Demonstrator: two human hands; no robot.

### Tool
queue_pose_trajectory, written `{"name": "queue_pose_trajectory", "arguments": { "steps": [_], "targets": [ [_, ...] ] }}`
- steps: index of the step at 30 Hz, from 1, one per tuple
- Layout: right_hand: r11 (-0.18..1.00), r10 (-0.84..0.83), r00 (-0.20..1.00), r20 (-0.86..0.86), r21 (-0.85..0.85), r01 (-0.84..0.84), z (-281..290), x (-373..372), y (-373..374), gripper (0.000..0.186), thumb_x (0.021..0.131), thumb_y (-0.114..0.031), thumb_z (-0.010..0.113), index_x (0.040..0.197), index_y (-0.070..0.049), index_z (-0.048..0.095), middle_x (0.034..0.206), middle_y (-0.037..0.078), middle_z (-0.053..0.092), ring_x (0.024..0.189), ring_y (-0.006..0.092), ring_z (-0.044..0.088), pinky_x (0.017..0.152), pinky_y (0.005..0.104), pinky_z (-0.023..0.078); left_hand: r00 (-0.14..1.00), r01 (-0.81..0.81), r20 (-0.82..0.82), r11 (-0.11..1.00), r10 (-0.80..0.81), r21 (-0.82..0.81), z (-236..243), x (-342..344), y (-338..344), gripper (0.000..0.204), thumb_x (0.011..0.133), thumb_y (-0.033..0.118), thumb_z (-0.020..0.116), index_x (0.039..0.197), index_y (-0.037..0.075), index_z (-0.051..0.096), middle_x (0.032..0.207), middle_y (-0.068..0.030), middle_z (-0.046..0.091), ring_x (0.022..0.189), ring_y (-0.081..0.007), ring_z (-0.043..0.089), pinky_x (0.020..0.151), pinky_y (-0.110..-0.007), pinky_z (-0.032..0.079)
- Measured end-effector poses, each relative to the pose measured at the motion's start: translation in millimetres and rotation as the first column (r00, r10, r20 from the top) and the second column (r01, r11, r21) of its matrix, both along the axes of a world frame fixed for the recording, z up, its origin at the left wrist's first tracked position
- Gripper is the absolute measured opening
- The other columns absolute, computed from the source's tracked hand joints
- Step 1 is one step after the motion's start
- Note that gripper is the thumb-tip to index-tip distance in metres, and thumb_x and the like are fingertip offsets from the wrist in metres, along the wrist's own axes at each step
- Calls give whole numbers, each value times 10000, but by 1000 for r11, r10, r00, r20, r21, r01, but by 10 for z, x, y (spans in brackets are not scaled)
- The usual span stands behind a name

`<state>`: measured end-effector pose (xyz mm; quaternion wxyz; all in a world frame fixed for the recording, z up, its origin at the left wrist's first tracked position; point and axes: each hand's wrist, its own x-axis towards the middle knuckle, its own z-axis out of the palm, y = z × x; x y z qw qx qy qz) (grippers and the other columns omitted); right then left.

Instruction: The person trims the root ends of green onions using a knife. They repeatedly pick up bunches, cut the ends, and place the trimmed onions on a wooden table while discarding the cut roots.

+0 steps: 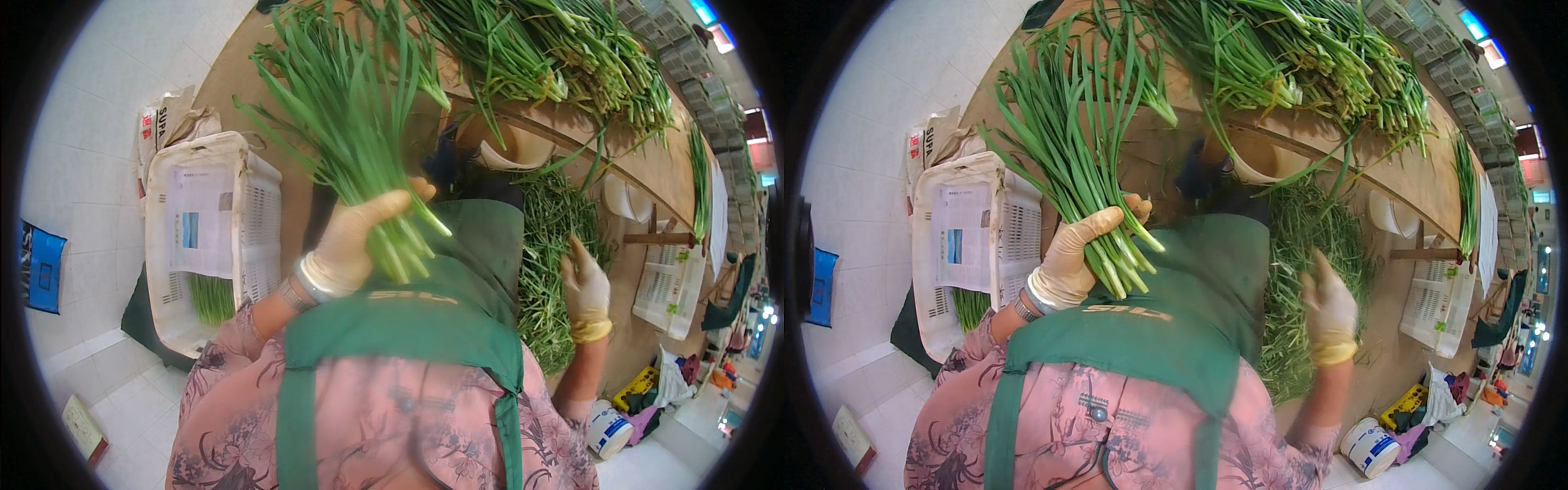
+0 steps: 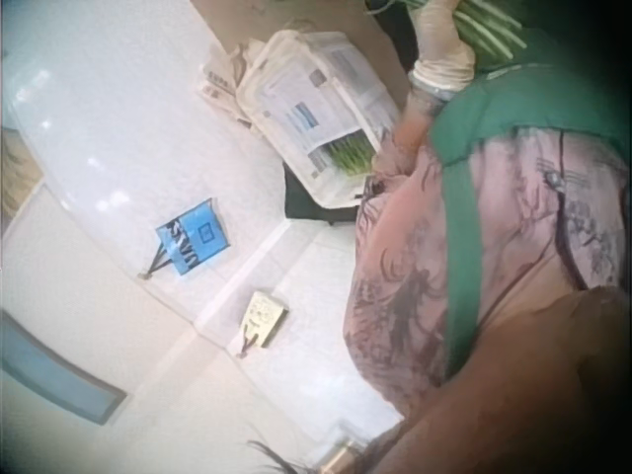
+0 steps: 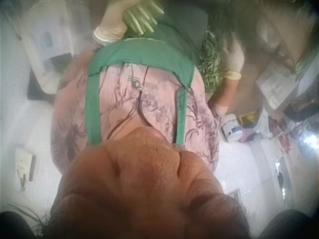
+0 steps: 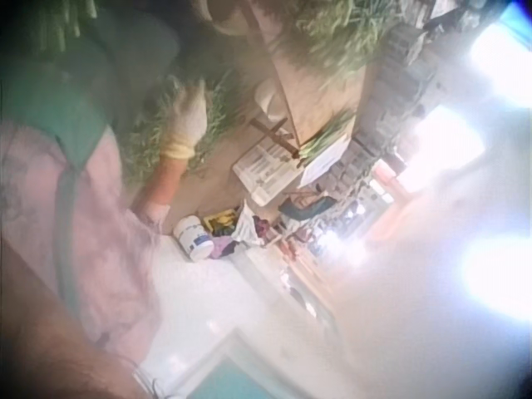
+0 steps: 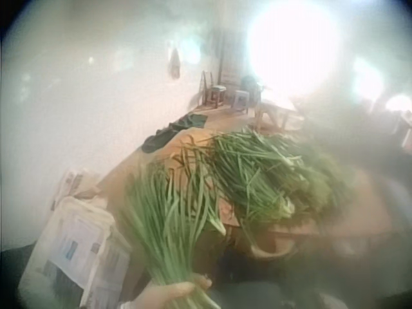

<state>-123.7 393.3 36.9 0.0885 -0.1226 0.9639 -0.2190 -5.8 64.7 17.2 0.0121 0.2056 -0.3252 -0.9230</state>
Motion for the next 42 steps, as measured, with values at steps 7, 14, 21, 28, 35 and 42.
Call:
{"name": "queue_pose_trajectory", "arguments": {
  "steps": [7, 14, 21, 28, 35, 42],
  "targets": [
    [728, 657, 738, -150, -129, -674, 106, 140, -1670, 225, 963, -240, 607, 948, -34, 696, 730, 104, 668, 600, 286, 625, 613, 398, 516, 996, -28, -83, 999, 25, -32, -17, 5, -38, 308, 920, 67, 629, 1218, 3, 593, 1272, -169, 625, 1198, -304, 603, 1020, -436, 511],
    [732, 365, 860, 357, -681, -28, 455, 34, -1492, 274, 1004, -259, 591, 941, -13, 693, 741, 28, 665, 629, 76, 578, 585, 261, 485, 990, -78, -96, 974, 100, 211, -132, 177, -146, 281, 928, 64, 613, 1205, 41, 570, 1380, -210, 545, 1307, -347, 514, 1149, -467, 392],
    [743, 629, 776, -34, -267, -614, 254, 455, -1739, 243, 926, -257, 635, 819, -40, 624, 722, 195, 612, 680, 406, 616, 610, 484, 484, 991, -13, -129, 974, 43, 226, -87, 119, -86, 459, 930, 177, 648, 1333, -5, 523, 1337, -203, 577, 1248, -321, 565, 1110, -464, 430],
    [638, 749, 658, 76, -351, -686, 313, 381, -1784, 254, 928, -267, 635, 865, -22, 656, 776, 212, 630, 705, 386, 627, 643, 459, 496, 997, 43, -80, 960, -22, 276, -49, 193, -183, 515, 937, 205, 641, 1372, -34, 503, 1221, -170, 653, 1055, -285, 666, 971, -419, 535],
    [591, 605, 568, 558, -793, 148, -38, -88, -2023, 402, 999, -374, 585, 1126, 1, 651, 905, 51, 669, 808, 145, 619, 739, 306, 507, 997, 27, -74, 984, -14, 175, -48, 167, -242, 410, 944, 144, 633, 1308, -22, 546, 1208, -138, 663, 916, -162, 687, 902, -384, 584],
    [333, 817, 187, 545, -712, 618, -484, -136, -2207, 299, 1001, -337, 574, 1106, -58, 595, 849, 38, 610, 842, 196, 614, 709, 343, 508, 993, 53, -113, 954, -20, 295, -134, 146, -265, 452, 960, 146, 610, 1342, -67, 497, 1190, -134, 660, 918, -162, 681, 937, -367, 568]
  ]
}}
